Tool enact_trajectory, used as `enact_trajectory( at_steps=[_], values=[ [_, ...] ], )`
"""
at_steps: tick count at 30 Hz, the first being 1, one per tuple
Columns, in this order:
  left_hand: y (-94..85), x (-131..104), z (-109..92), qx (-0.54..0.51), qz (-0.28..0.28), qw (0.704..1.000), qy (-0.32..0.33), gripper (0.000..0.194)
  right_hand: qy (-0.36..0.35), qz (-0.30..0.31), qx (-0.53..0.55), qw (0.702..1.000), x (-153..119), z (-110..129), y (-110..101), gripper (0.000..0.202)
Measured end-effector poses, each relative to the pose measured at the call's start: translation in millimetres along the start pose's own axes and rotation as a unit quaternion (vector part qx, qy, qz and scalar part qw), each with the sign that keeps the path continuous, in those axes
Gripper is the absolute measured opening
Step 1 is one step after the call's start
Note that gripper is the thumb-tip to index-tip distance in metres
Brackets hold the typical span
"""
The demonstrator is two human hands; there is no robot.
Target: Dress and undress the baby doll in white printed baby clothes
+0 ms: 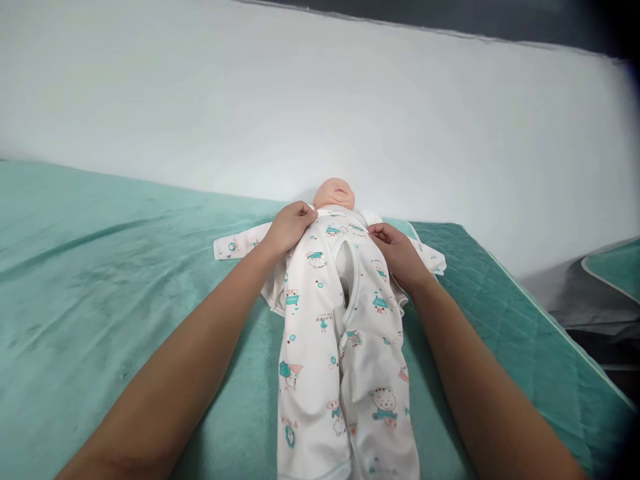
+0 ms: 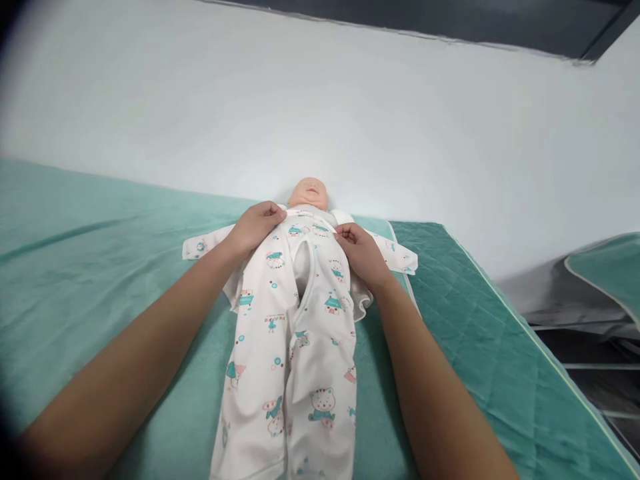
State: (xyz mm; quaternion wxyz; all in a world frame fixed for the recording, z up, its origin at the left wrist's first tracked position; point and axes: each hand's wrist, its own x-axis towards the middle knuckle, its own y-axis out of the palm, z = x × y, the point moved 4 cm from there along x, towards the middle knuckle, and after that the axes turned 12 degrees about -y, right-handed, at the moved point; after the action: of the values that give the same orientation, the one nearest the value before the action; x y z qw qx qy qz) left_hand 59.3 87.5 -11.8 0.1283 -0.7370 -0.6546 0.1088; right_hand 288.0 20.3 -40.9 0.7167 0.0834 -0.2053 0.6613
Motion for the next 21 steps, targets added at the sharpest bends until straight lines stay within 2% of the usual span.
enact_trajectory(
  at_steps=[4, 8, 11, 14, 18, 21],
  values=[
    [0.3, -5.5, -5.6, 0.034, -0.004, 0.999, 0.015, 0.019, -0.015, -0.052, -0.047, 0.997, 0.6, -1.0, 0.5, 0.019],
    [0.9, -10.5, -10.3, 0.087, -0.038, 0.995, 0.030, 0.016, -0.034, -0.105, -0.126, 0.986, 1.2, 0.8, -0.8, 0.016],
    [2.3, -11.7, -13.7, 0.150, -0.058, 0.984, 0.075, 0.014, -0.033, -0.134, -0.159, 0.978, 0.4, 1.3, -2.0, 0.016],
    [2.3, -12.4, -16.4, 0.180, -0.070, 0.973, 0.124, 0.009, -0.033, -0.121, -0.161, 0.979, 0.0, 0.6, -0.9, 0.017],
    [1.4, -12.6, -12.9, 0.142, -0.018, 0.985, 0.093, 0.012, -0.095, -0.075, -0.181, 0.976, 0.6, 4.1, 0.3, 0.015],
    [0.6, -13.7, -12.1, 0.124, 0.006, 0.988, 0.094, 0.015, -0.141, -0.025, -0.178, 0.974, 1.4, 5.3, 1.7, 0.011]
  ],
)
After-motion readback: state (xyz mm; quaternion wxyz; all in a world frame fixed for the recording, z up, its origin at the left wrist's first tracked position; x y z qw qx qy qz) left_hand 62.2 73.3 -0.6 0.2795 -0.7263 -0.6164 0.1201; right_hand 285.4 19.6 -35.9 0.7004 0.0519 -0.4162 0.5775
